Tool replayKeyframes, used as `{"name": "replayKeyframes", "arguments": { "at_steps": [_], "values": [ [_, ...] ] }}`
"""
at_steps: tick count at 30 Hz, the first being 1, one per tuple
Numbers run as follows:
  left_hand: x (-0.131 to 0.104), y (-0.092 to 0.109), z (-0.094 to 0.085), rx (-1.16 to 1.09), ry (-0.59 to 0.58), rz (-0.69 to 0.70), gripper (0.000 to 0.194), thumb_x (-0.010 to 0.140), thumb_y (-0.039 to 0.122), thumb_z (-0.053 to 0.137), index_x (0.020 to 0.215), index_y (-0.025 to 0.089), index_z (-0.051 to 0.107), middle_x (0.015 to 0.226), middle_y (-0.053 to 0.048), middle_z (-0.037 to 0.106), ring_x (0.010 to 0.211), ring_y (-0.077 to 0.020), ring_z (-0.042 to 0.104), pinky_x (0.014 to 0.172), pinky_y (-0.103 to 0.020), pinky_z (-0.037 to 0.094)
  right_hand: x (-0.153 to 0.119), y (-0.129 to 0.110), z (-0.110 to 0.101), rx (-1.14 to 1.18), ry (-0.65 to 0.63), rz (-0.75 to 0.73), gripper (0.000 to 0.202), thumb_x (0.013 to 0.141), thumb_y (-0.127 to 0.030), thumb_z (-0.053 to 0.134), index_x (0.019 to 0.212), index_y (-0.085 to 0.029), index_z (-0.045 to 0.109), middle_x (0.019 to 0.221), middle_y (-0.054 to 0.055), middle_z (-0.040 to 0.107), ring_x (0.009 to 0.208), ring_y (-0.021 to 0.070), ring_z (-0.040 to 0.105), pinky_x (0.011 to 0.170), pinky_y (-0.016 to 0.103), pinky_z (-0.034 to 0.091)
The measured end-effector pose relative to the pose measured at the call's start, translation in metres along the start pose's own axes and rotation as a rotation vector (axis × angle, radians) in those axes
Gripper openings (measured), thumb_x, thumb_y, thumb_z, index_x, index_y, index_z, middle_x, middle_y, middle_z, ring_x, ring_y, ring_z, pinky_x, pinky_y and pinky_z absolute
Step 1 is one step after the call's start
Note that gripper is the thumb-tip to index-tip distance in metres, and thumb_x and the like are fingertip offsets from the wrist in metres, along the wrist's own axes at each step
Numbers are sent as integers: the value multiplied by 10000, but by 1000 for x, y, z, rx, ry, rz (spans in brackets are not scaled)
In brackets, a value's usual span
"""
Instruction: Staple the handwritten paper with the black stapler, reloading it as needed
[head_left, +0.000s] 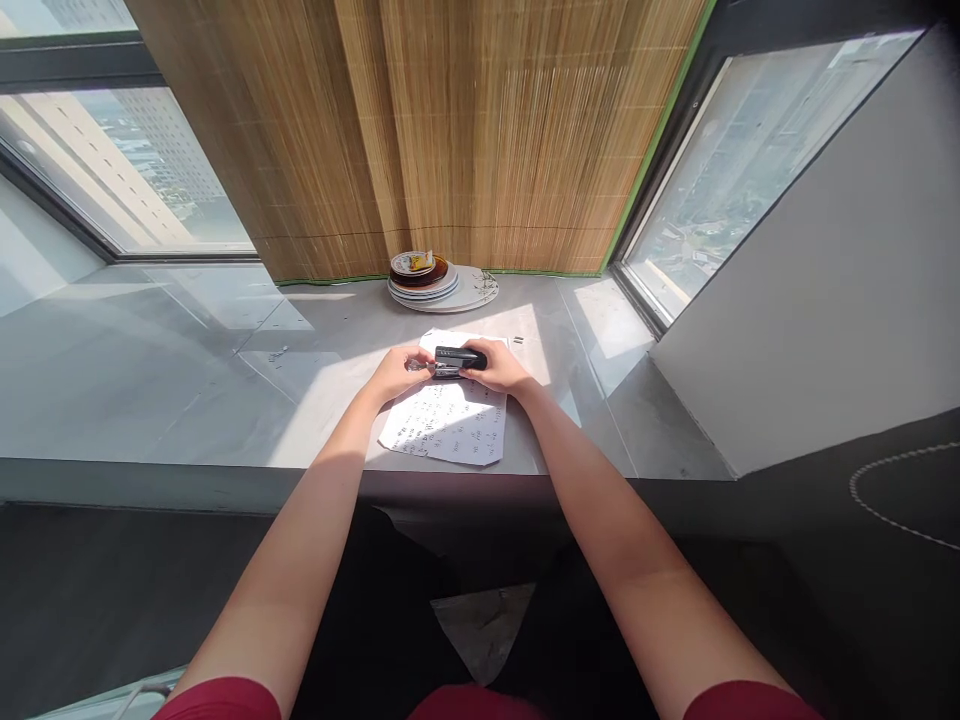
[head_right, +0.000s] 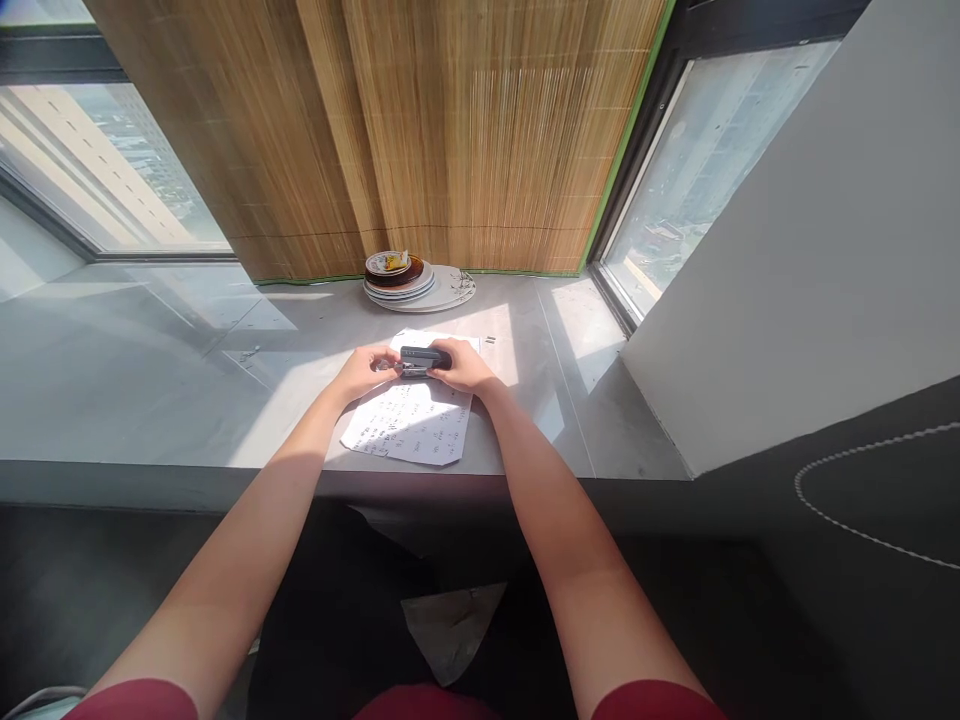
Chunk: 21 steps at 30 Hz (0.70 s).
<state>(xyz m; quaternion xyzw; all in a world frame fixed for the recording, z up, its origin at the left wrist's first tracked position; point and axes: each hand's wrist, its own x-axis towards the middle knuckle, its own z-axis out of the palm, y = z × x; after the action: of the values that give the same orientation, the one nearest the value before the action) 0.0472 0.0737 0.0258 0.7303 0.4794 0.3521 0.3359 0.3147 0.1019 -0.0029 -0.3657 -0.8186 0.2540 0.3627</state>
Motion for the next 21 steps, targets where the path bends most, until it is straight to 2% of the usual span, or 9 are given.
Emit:
{"name": "replayKeyframes", "arguments": {
  "at_steps": [5, 13, 21],
  "values": [
    [0, -1, 1, -19, -1, 2, 208, 742, 353, 792, 866, 187, 767, 856, -39, 738, 760, -192, 582, 778, -343, 491, -1, 0, 0, 40, 13, 24, 302, 815, -233, 828, 1113, -196, 797, 1127, 98, 810, 1058, 299, 727, 993, 472, 563],
    [-1, -1, 0, -55, 3, 5, 217, 750, 365, 821, 870, 186, 791, 880, -57, 750, 781, -206, 615, 763, -345, 516, -3, 1, -6, 243, 89, 124, 325, 782, -307, 901, 1087, -229, 823, 1151, 97, 828, 1077, 305, 746, 1026, 491, 597],
    [-2, -2, -4, -97, 42, -39, 298, 764, 423, 861, 930, 186, 791, 871, -61, 748, 689, -179, 591, 670, -323, 500, -6, 0, -14, 385, 175, 186, 355, 693, -282, 923, 1027, -203, 831, 1131, 108, 819, 1060, 308, 741, 1026, 513, 598]
  ]
}}
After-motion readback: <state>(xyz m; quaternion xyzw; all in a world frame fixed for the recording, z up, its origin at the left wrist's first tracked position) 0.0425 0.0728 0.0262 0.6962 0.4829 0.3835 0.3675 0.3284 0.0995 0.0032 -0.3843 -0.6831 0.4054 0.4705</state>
